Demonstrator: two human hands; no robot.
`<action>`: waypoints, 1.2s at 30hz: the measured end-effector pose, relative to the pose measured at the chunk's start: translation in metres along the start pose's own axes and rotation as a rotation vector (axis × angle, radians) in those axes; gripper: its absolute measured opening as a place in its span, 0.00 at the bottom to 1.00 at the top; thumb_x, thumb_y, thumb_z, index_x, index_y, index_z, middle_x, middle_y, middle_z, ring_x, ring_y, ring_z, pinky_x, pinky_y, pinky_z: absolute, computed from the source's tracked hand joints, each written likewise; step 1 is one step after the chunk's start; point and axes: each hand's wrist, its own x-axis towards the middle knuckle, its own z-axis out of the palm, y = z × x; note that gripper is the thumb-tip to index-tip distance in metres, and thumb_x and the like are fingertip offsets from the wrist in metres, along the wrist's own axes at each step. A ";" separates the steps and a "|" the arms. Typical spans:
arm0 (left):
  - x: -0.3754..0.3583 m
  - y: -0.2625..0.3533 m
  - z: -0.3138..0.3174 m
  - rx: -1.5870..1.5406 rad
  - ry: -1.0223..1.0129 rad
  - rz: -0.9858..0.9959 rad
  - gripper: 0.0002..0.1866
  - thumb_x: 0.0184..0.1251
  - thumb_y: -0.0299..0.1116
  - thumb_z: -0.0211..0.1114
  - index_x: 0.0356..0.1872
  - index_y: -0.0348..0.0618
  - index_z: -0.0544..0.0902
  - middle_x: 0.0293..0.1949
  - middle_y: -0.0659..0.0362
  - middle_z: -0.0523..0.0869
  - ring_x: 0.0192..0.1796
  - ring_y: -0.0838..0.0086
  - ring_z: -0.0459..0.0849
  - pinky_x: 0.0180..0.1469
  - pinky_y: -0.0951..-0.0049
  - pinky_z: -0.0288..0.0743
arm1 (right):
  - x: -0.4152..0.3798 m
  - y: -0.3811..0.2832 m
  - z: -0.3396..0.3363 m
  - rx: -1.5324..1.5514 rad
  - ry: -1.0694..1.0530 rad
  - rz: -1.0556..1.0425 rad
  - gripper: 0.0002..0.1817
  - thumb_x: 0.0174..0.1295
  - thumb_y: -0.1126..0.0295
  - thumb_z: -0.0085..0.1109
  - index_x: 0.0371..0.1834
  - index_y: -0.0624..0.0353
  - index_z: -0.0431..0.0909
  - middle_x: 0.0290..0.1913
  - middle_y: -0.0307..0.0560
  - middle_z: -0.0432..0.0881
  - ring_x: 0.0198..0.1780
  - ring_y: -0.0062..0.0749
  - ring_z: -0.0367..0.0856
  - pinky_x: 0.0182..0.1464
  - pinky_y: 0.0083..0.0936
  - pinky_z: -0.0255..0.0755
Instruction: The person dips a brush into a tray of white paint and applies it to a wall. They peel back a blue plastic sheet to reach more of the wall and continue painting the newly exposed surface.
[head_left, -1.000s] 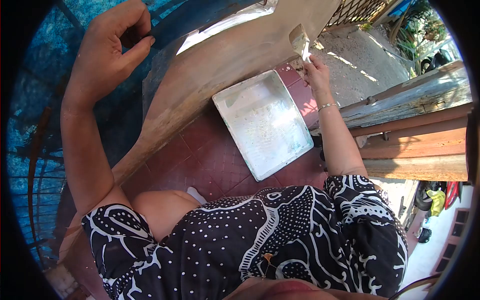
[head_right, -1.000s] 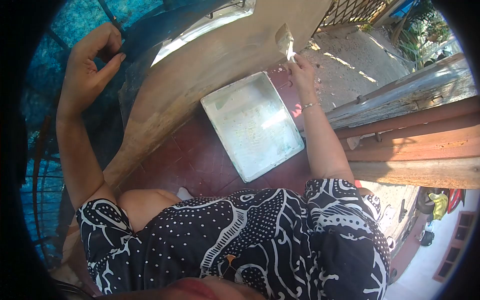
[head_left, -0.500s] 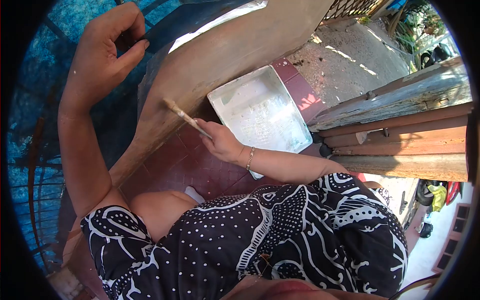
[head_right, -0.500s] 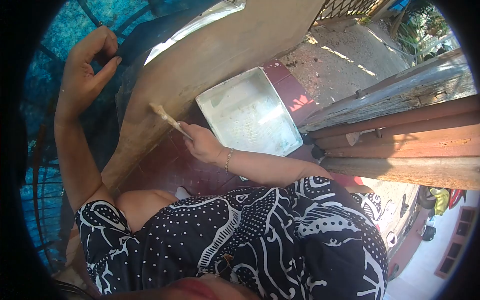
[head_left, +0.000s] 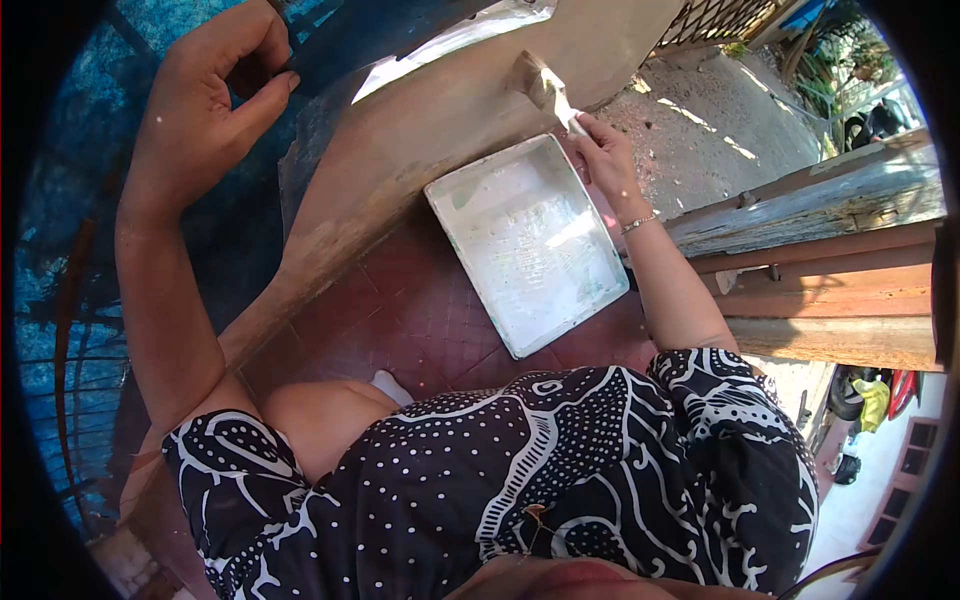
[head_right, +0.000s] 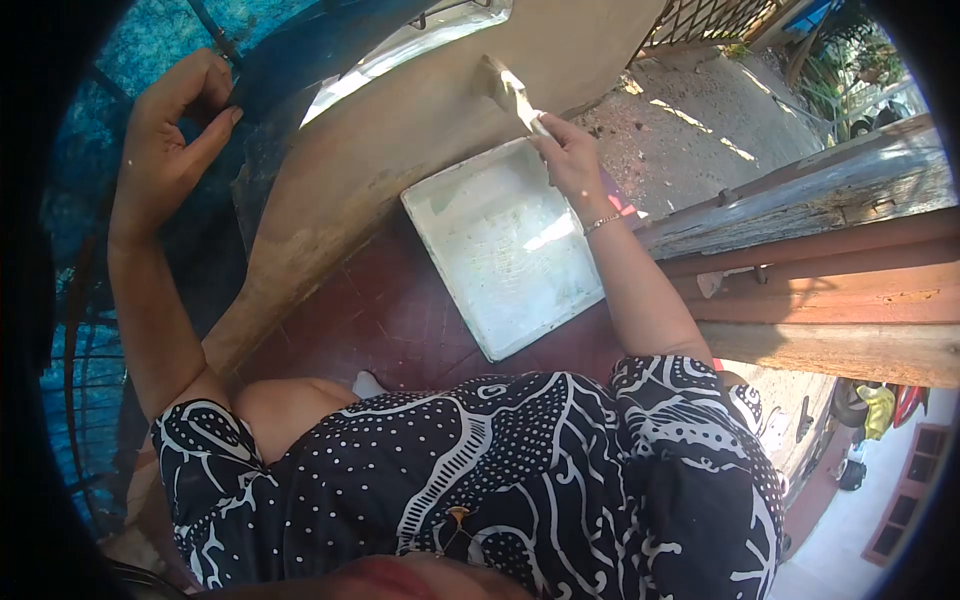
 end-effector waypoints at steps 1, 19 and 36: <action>0.000 0.000 0.000 0.002 -0.005 0.008 0.10 0.52 0.14 0.60 0.28 0.37 0.67 0.30 0.63 0.68 0.32 0.81 0.68 0.36 0.81 0.64 | 0.008 0.002 -0.005 0.000 0.000 -0.003 0.18 0.62 0.74 0.55 0.56 0.63 0.76 0.23 0.33 0.73 0.16 0.13 0.65 0.13 0.15 0.59; 0.001 0.021 -0.008 0.047 -0.024 -0.009 0.11 0.51 0.14 0.59 0.28 0.37 0.67 0.31 0.62 0.68 0.32 0.80 0.67 0.36 0.81 0.62 | -0.109 -0.047 0.214 -0.208 -0.723 -0.390 0.22 0.56 0.75 0.53 0.55 0.65 0.74 0.40 0.65 0.80 0.44 0.56 0.79 0.47 0.41 0.72; 0.006 0.024 0.002 0.079 -0.071 0.009 0.10 0.48 0.15 0.60 0.26 0.36 0.67 0.28 0.60 0.68 0.31 0.77 0.68 0.34 0.78 0.63 | 0.035 -0.003 -0.040 -0.031 0.175 0.018 0.16 0.59 0.72 0.56 0.50 0.64 0.80 0.23 0.36 0.77 0.20 0.15 0.70 0.19 0.18 0.64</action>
